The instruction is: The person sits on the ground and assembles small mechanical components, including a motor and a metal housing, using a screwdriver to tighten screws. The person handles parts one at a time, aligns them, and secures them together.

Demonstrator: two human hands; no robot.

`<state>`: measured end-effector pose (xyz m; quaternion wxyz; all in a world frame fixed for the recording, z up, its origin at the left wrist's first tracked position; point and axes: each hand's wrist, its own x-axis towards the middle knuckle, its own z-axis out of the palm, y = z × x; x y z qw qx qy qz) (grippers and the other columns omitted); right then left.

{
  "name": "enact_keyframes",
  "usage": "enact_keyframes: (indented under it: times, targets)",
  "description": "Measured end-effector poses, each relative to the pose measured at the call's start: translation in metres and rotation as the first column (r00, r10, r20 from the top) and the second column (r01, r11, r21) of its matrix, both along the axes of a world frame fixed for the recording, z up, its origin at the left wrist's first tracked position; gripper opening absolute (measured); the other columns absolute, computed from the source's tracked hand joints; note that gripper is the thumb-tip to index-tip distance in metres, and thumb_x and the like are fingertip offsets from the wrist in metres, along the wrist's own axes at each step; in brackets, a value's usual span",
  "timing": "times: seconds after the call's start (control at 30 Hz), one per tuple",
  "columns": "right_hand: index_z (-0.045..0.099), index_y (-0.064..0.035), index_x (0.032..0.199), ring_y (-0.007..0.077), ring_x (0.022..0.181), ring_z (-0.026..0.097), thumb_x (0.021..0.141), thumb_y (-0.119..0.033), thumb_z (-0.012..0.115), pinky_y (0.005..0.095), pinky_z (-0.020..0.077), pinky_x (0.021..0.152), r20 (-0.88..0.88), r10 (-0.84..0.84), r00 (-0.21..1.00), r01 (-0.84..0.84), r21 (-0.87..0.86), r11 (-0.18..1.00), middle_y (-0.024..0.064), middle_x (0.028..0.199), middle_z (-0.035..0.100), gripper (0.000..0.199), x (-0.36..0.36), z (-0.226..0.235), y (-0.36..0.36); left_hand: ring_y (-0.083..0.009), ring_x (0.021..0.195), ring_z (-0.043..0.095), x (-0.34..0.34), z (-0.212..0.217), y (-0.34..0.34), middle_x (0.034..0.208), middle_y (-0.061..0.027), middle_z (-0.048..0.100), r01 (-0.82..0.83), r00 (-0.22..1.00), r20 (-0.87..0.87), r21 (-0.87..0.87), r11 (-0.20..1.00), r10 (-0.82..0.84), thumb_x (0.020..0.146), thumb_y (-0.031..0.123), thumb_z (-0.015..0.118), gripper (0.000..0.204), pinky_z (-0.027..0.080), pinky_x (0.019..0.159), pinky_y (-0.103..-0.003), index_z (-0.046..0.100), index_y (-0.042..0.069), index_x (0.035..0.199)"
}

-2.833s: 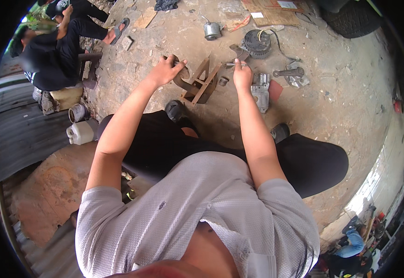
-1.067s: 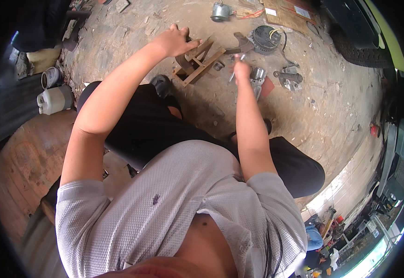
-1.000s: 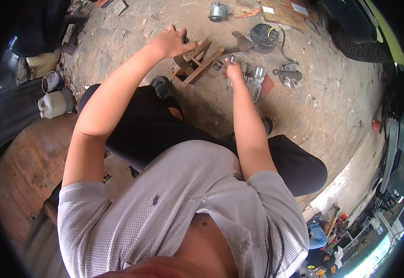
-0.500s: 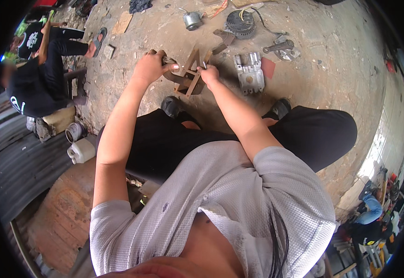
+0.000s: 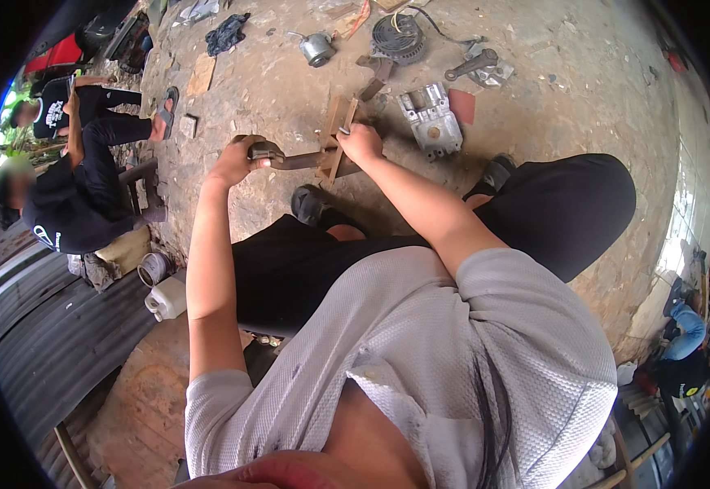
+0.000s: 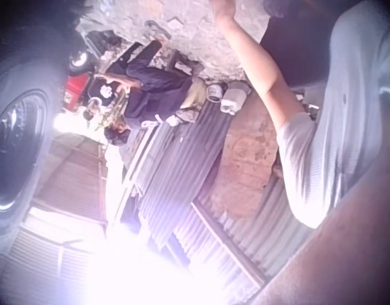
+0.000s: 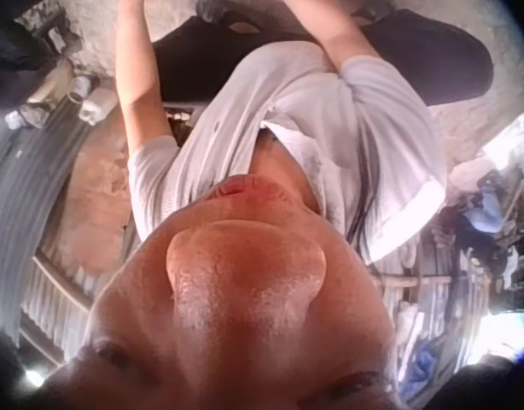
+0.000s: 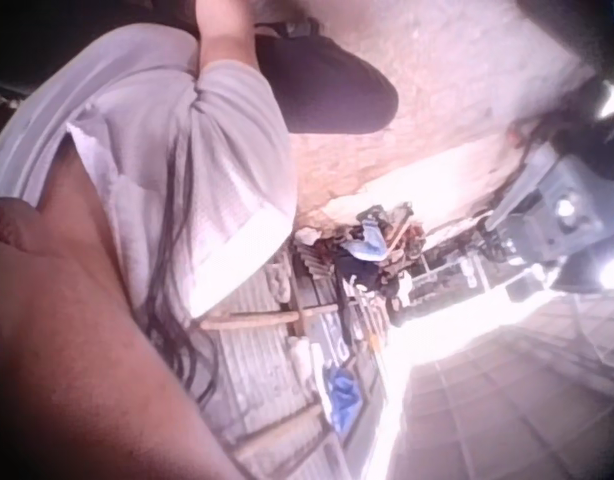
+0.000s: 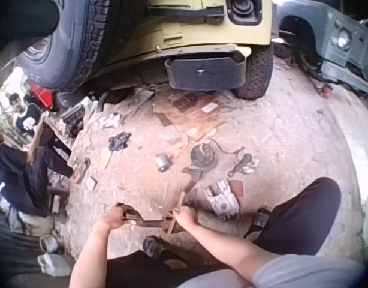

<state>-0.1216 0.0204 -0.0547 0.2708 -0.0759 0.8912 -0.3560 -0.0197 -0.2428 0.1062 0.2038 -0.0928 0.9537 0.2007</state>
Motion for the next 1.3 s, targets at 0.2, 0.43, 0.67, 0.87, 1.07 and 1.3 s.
enact_keyframes:
  times: [0.2,0.43,0.67,0.87,1.07,1.3]
  targets:
    - [0.075,-0.0096,0.089,0.0354,0.086,0.071,0.084,-0.04,0.069,0.0474,0.0557,0.078,-0.161,0.116,0.98,-0.105,0.074,0.992,0.0154,0.087,0.073,0.031,0.027,0.001,-0.001,-0.0367,0.123,0.06,0.014,-0.04,-0.028,0.131,-0.021,0.064,-0.234,0.96,0.204,0.22,0.947,0.19,0.08,0.032,0.085,0.071,0.048,0.105,-0.041,0.056,0.005,0.139]
    - [0.077,-0.011,0.084,0.0356,0.084,0.071,0.083,-0.038,0.07,0.0465,0.0564,0.078,-0.215,0.209,0.954,-0.185,0.128,0.974,0.0149,0.085,0.073,0.028,0.04,0.008,0.009,-0.0397,0.122,0.061,-0.043,-0.021,0.033,0.131,-0.0255,0.063,-0.192,0.98,0.088,0.183,0.964,0.178,0.093,0.058,0.062,0.073,0.047,0.106,-0.042,0.052,0.007,0.145]
    - [0.077,-0.01,0.086,0.0367,0.084,0.072,0.084,-0.041,0.071,0.0482,0.0564,0.079,-0.216,0.273,0.938,-0.253,0.115,0.961,0.0168,0.086,0.073,0.032,0.065,0.017,0.029,-0.0418,0.13,0.053,-0.046,-0.05,0.099,0.139,-0.0292,0.055,0.116,0.968,0.204,0.145,0.983,-0.145,0.086,0.072,0.06,0.1,0.042,0.112,-0.045,0.034,0.002,0.154]
    - [0.076,-0.0107,0.096,0.0373,0.091,0.071,0.081,-0.042,0.076,0.0481,0.0564,0.082,-0.106,0.438,0.893,-0.426,0.119,0.897,0.0175,0.094,0.074,0.035,0.046,0.014,0.038,-0.0387,0.126,0.058,-0.06,-0.041,0.135,0.132,-0.0279,0.06,0.124,0.938,0.326,0.005,0.992,-0.118,0.079,0.073,0.067,0.11,0.048,0.106,-0.047,0.033,-0.001,0.153]
    - [0.074,-0.0085,0.105,0.0356,0.091,0.07,0.079,-0.033,0.079,0.0461,0.0554,0.081,0.13,0.87,0.475,-0.879,0.099,0.466,0.0173,0.096,0.073,0.036,0.002,0.027,0.067,-0.035,0.123,0.061,-0.054,-0.039,0.144,0.134,-0.0239,0.061,0.073,0.967,0.252,-0.095,0.993,-0.047,0.078,0.06,0.074,0.112,0.051,0.104,-0.044,0.02,0.003,0.158]
    - [0.076,-0.0033,0.093,0.029,0.074,0.069,0.08,-0.031,0.08,0.0421,0.0538,0.071,0.304,0.756,0.58,-0.815,0.218,0.537,0.0164,0.081,0.072,0.031,-0.089,0.056,0.088,-0.0369,0.129,0.055,-0.05,-0.036,0.142,0.142,-0.0227,0.054,-0.011,0.968,0.252,-0.024,1.0,0.016,0.076,0.049,0.077,0.112,0.046,0.109,-0.044,0.016,0.009,0.16]
